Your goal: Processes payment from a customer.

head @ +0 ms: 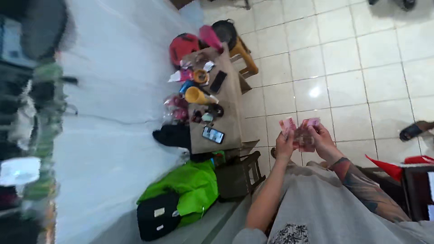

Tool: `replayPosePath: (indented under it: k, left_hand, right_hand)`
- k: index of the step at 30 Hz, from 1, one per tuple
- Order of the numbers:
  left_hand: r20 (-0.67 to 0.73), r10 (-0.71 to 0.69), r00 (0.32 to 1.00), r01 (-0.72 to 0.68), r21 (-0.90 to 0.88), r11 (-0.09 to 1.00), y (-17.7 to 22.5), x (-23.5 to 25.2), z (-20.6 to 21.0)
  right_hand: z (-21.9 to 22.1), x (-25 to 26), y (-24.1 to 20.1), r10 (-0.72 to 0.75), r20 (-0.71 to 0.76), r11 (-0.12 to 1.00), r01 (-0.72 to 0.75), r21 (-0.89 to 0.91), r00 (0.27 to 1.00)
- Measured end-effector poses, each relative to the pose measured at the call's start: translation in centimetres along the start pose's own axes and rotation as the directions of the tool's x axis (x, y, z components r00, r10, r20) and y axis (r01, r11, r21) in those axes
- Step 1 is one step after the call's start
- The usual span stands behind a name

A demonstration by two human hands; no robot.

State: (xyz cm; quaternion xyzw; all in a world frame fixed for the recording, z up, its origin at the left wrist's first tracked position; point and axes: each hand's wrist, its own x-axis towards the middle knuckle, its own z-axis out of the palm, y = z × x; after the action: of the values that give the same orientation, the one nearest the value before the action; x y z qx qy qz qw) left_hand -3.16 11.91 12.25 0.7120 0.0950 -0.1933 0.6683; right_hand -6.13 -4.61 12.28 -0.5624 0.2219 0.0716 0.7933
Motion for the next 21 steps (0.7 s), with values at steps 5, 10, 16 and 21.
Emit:
replayPosePath:
  k: [5, 10, 16, 21]
  left_hand:
    - [-0.076, 0.044, 0.996, -0.052, -0.105, 0.993, 0.5, 1.8, -12.6]
    - [-0.163, 0.006, 0.987, -0.034, -0.168, 0.985, 1.7, 0.4, -20.9]
    - [-0.456, -0.203, 0.867, -0.108, -0.569, 0.815, -3.2, -0.7, -30.2]
    - [-0.617, -0.420, 0.666, -0.334, -0.750, 0.571, -8.7, -1.5, -37.2]
  right_hand:
    - [12.8, 4.7, 0.8, 0.048, 0.291, 0.994, -0.017, -0.108, 0.956]
    - [25.9, 7.0, 4.1, 0.189, 0.394, 0.949, -0.064, -0.310, 0.900]
    - [38.6, 9.9, 8.0, 0.471, 0.638, 0.830, -0.062, -0.554, 0.610]
    - [53.5, 19.0, 10.4, 0.566, 0.749, 0.523, 0.553, -0.648, 0.343]
